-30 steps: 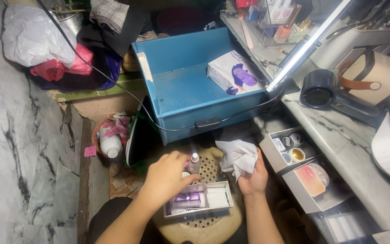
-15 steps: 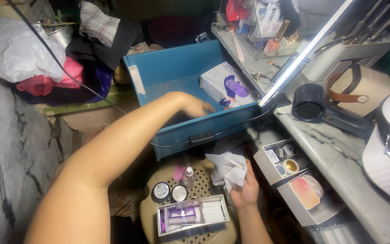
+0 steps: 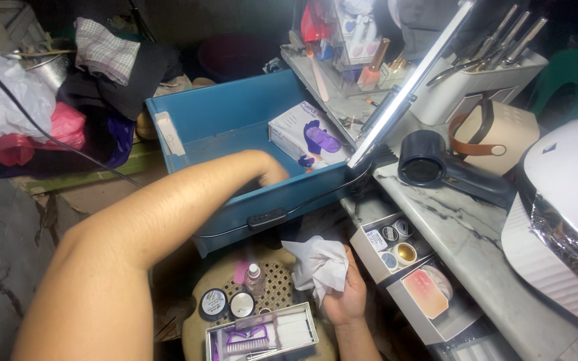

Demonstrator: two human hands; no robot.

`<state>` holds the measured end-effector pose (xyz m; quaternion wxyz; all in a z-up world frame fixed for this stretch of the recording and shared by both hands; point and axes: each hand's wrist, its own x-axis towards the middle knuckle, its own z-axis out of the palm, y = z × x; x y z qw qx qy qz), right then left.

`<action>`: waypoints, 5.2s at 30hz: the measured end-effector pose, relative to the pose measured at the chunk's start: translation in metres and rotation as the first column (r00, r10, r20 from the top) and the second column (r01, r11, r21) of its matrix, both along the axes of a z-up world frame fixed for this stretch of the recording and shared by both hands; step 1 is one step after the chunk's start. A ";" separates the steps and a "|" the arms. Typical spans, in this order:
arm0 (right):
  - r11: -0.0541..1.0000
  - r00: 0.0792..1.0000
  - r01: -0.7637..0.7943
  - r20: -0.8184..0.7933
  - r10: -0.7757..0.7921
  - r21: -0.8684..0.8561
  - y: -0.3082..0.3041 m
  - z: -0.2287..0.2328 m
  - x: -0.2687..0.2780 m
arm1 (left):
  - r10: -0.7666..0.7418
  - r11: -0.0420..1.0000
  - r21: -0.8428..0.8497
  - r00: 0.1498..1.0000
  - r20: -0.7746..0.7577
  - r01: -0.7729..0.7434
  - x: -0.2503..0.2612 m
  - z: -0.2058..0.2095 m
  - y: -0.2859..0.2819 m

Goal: The person wipes the exterior of several small plastic containers and boxes with a white wipe. They handle a compartmentalized rhinestone box, a small clear container, a purple glove box, and a nail brush kit, wiping each item and placing them on a stool or nearby surface.

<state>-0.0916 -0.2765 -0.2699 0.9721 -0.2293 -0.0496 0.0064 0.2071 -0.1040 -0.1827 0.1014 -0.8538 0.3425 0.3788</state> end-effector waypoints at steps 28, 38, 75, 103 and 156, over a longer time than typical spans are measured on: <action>0.997 0.997 0.078 0.013 -0.077 -0.022 -0.014 0.007 -0.007 | 0.005 0.996 -0.073 0.821 0.571 0.045 -0.001 0.075 -0.044; 0.994 0.990 0.101 -0.092 -0.105 -0.052 -0.025 0.003 -0.006 | -0.105 0.992 0.013 0.791 0.603 0.122 -0.020 0.088 -0.045; 0.888 0.923 -0.359 0.034 0.384 -0.286 0.017 0.041 -0.070 | 0.273 0.700 -0.470 0.408 0.871 0.537 -0.471 0.130 0.110; 0.945 0.962 -0.192 0.137 0.234 -0.265 0.052 0.031 -0.106 | 0.526 0.699 -0.698 0.550 0.649 0.155 -0.444 0.121 0.093; 0.921 0.923 -0.348 0.107 0.369 -0.175 0.060 0.023 -0.107 | 0.455 0.635 -0.721 0.620 0.639 0.277 -0.460 0.071 0.066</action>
